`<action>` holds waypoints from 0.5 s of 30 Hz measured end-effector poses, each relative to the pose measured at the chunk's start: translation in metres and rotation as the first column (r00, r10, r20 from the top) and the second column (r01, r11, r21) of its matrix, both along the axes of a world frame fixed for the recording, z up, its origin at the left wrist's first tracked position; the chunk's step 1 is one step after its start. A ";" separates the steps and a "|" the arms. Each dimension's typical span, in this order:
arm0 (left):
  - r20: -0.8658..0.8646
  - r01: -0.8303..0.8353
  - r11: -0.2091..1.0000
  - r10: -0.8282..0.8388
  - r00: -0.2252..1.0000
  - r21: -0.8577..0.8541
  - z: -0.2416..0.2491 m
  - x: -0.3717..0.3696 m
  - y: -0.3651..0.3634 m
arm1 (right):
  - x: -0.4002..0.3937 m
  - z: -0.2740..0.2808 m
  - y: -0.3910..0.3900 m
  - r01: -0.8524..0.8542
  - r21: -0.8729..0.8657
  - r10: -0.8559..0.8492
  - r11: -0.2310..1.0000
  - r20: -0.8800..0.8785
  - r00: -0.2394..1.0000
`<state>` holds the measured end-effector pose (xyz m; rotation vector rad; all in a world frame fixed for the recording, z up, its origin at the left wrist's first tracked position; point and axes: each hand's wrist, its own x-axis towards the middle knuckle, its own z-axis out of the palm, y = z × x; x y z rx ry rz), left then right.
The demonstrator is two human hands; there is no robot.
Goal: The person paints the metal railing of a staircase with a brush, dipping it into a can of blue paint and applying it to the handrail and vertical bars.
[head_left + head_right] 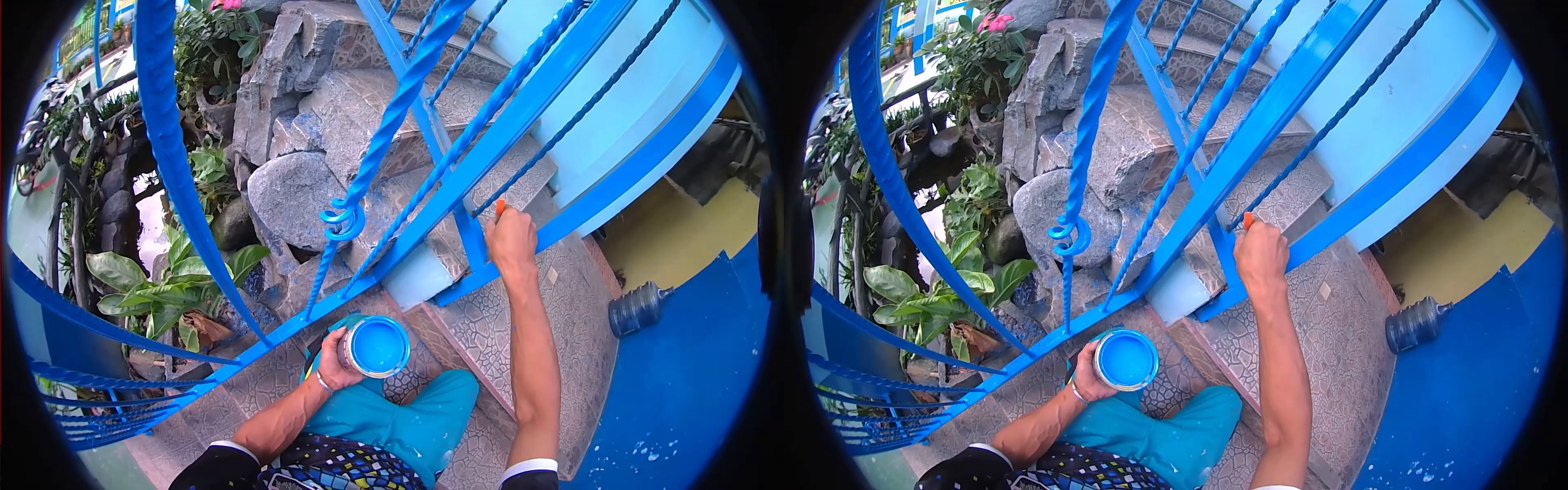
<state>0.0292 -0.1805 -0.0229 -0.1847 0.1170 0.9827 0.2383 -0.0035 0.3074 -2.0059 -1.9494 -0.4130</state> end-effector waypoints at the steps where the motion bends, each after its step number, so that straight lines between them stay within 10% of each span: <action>1: 0.014 -0.001 1.000 0.000 1.000 0.005 -0.001 0.000 0.001 | 0.002 -0.006 0.003 0.002 -0.011 -0.002 1.000 0.001 1.000; 15: 0.000 0.012 1.000 -0.012 1.000 0.017 0.004 -0.002 0.000 | 0.005 -0.019 0.008 -0.022 -0.035 0.023 0.999 0.025 0.999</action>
